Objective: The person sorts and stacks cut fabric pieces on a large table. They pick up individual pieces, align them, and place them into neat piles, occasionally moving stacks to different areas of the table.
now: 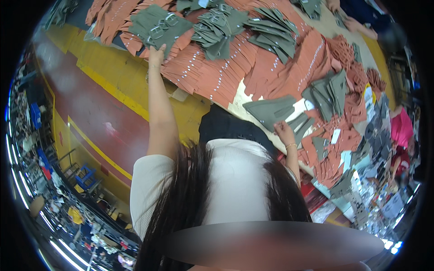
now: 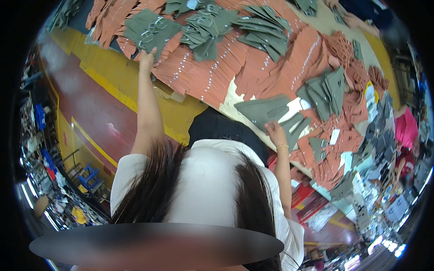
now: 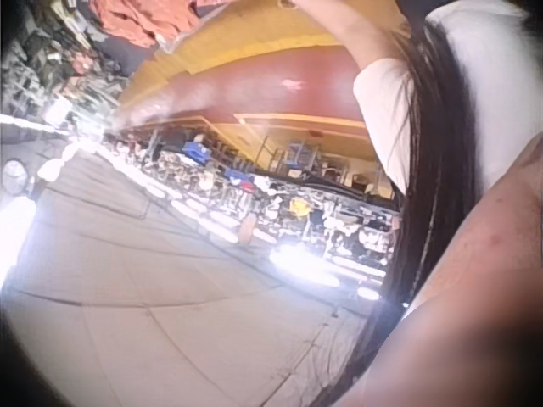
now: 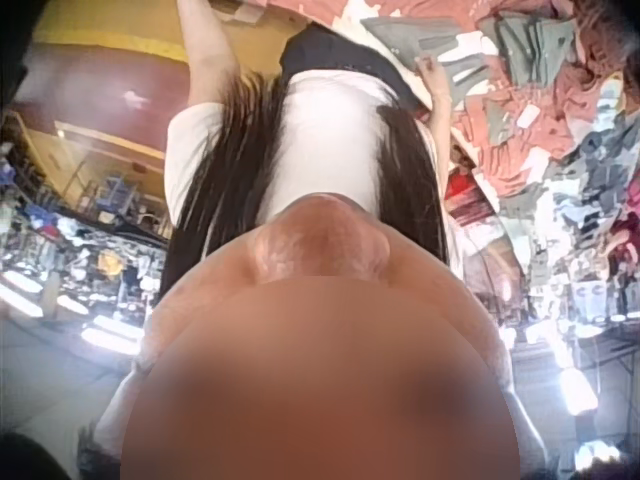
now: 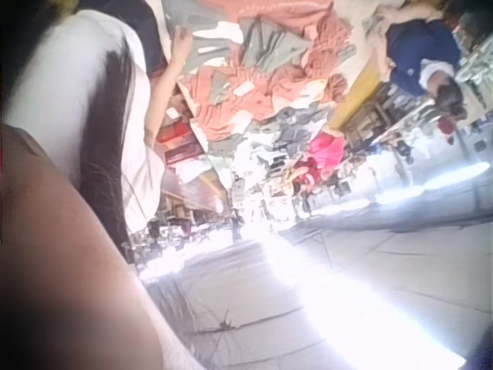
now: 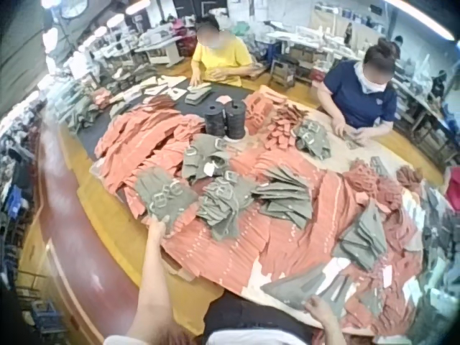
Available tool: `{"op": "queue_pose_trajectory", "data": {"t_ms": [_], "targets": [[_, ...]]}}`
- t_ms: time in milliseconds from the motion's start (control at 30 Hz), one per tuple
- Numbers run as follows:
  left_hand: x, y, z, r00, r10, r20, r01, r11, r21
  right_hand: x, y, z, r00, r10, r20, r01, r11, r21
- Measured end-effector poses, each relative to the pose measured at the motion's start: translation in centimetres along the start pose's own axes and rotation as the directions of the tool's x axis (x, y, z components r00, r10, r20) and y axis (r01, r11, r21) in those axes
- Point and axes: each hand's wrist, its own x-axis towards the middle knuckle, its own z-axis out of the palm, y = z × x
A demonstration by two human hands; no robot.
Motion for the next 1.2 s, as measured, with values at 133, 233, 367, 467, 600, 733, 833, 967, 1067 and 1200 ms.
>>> {"op": "queue_pose_trajectory", "data": {"t_ms": [133,233,367,467,600,733,833,967,1067,1200], "targets": [[1.3,-1.1,0.0,0.996,-0.077,-0.033,0.083,0.964,0.251,-0.6,0.2,0.0,0.999,-0.014,-0.039,0.014,1.000,-0.002],[1.3,-3.2,-0.9,0.997,-0.075,0.011,0.059,0.857,0.512,-1.7,1.0,0.0,0.996,0.010,-0.084,-0.013,0.999,-0.038],[0.0,-4.9,-4.1,0.944,-0.281,0.173,-0.066,0.354,0.933,-3.5,3.0,0.1,0.991,0.057,-0.123,-0.059,0.998,-0.016],[-2.0,-4.1,-4.3,0.941,-0.325,0.098,0.047,0.412,0.910,-4.4,4.8,0.2,0.982,0.065,-0.179,-0.080,0.994,-0.079],[-4.9,-0.3,-0.1,0.829,-0.489,0.271,0.091,0.597,0.797,-4.8,7.0,0.1,0.958,0.083,-0.276,-0.121,0.985,-0.121],[-8.9,1.9,8.2,0.591,-0.239,0.770,-0.698,0.328,0.637,-4.4,9.5,-0.2,0.878,0.128,-0.462,-0.162,0.986,-0.034],[-14.5,0.6,16.0,0.441,-0.252,0.861,-0.806,0.311,0.504,-4.6,12.0,-0.5,0.776,0.149,-0.613,-0.250,0.965,-0.081],[-24.2,-3.1,23.0,0.396,0.051,0.917,-0.913,0.131,0.386,-4.9,14.6,0.0,0.609,0.128,-0.783,-0.427,0.885,-0.187],[-27.6,-4.5,25.3,0.338,0.132,0.932,-0.937,0.136,0.321,-5.1,15.6,0.6,0.595,0.191,-0.780,-0.414,0.905,-0.094],[-28.4,-5.3,26.1,0.350,0.146,0.925,-0.937,0.071,0.343,-4.8,15.2,1.1,0.566,0.192,-0.802,-0.461,0.880,-0.115]]}}
